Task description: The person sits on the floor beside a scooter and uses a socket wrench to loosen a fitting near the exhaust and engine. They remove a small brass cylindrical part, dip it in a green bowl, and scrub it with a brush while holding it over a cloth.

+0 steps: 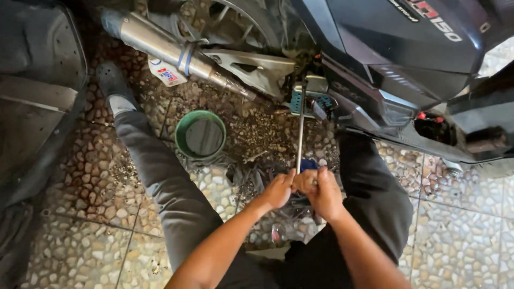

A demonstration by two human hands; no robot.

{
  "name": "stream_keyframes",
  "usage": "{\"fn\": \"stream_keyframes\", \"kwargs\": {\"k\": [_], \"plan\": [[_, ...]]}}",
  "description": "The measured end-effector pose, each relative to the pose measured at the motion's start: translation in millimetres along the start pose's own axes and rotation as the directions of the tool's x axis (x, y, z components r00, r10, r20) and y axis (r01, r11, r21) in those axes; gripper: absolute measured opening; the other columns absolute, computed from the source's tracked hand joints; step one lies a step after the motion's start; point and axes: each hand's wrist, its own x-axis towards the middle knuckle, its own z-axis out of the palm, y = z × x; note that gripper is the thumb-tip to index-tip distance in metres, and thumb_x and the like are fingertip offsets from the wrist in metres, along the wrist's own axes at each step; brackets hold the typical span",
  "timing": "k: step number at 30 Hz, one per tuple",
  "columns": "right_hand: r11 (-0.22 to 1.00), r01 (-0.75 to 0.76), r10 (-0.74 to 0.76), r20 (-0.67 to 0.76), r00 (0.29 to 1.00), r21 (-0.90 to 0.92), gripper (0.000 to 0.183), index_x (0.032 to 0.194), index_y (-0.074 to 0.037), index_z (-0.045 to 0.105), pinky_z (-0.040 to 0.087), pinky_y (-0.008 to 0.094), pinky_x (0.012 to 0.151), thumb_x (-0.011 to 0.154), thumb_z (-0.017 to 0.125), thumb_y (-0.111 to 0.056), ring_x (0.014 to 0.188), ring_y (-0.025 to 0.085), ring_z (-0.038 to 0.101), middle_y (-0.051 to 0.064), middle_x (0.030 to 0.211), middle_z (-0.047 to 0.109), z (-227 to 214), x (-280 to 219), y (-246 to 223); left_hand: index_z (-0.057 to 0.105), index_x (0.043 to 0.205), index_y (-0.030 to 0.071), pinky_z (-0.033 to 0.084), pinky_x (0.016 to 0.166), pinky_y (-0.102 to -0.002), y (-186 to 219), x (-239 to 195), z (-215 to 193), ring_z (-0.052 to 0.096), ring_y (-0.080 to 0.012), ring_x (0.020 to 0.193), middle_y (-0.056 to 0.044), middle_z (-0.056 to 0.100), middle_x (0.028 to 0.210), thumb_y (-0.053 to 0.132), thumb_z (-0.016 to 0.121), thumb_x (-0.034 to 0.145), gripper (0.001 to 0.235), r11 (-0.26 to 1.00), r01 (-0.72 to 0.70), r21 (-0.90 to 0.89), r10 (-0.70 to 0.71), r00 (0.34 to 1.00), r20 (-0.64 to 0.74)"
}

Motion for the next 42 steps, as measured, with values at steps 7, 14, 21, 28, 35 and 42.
{"fn": "stream_keyframes", "kwargs": {"k": [7,14,21,28,35,42], "plan": [[0.932,-0.108,0.217,0.293,0.931,-0.347,0.06,0.062,-0.006,0.039,0.032,0.035,0.049,0.109,0.042,-0.044,0.05,0.018,0.034,0.002,0.055,0.041,-37,12,4,0.05,0.144,-0.004,0.053,0.093,-0.042,178,-34,-38,0.065,-0.0232,0.09,-0.019,0.066,0.108,0.021,0.017,0.118,0.049,0.888,0.075,0.454,-0.206,0.947,0.246],[0.976,0.083,0.035,0.526,0.85,-0.2,0.058,0.062,-0.009,0.035,0.038,0.042,0.058,0.113,0.044,-0.033,0.05,0.023,0.034,0.004,0.054,0.035,-33,24,-15,0.043,0.15,-0.001,0.056,0.095,-0.045,154,-30,-48,0.064,-0.0312,0.097,-0.028,0.059,0.116,0.001,0.029,0.103,0.05,0.748,0.106,0.655,-0.485,0.761,0.43],[0.99,0.083,0.003,0.612,0.791,-0.112,0.052,0.068,-0.004,0.037,0.04,0.048,0.07,0.115,0.044,-0.024,0.059,0.034,0.041,0.012,0.06,0.04,-25,44,-42,0.065,0.088,-0.009,0.057,0.072,-0.049,255,-27,-63,0.056,-0.031,0.058,-0.019,0.057,0.067,0.035,0.014,0.116,0.073,0.714,0.153,0.684,-0.552,0.723,0.415],[0.994,0.053,0.009,0.567,0.824,-0.093,0.052,0.066,-0.005,0.032,0.039,0.047,0.069,0.113,0.045,-0.023,0.056,0.031,0.034,0.01,0.058,0.033,-34,34,-33,0.054,0.085,0.003,0.059,0.061,-0.053,252,-28,-68,0.049,-0.0252,0.05,-0.007,0.047,0.061,0.039,0.016,0.111,0.058,0.687,0.236,0.687,-0.613,0.695,0.375],[0.985,0.13,-0.056,0.507,0.86,-0.111,0.051,0.066,-0.004,0.038,0.046,0.048,0.07,0.113,0.046,-0.023,0.059,0.034,0.045,0.014,0.061,0.044,-30,27,-28,0.066,0.101,-0.006,0.051,0.088,-0.054,260,-35,-72,0.064,-0.04,0.09,-0.025,0.063,0.098,0.044,0.018,0.112,0.07,0.648,0.161,0.744,-0.545,0.78,0.306],[0.962,0.243,-0.178,0.386,0.905,-0.124,0.049,0.07,-0.003,0.037,0.05,0.048,0.07,0.112,0.045,-0.025,0.059,0.028,0.046,0.01,0.061,0.043,-39,4,3,0.042,0.146,-0.001,0.053,0.089,-0.056,258,-33,-71,0.064,-0.0416,0.103,-0.025,0.065,0.112,0.026,0.019,0.108,0.052,0.541,-0.076,0.837,-0.545,0.727,0.418]]}}
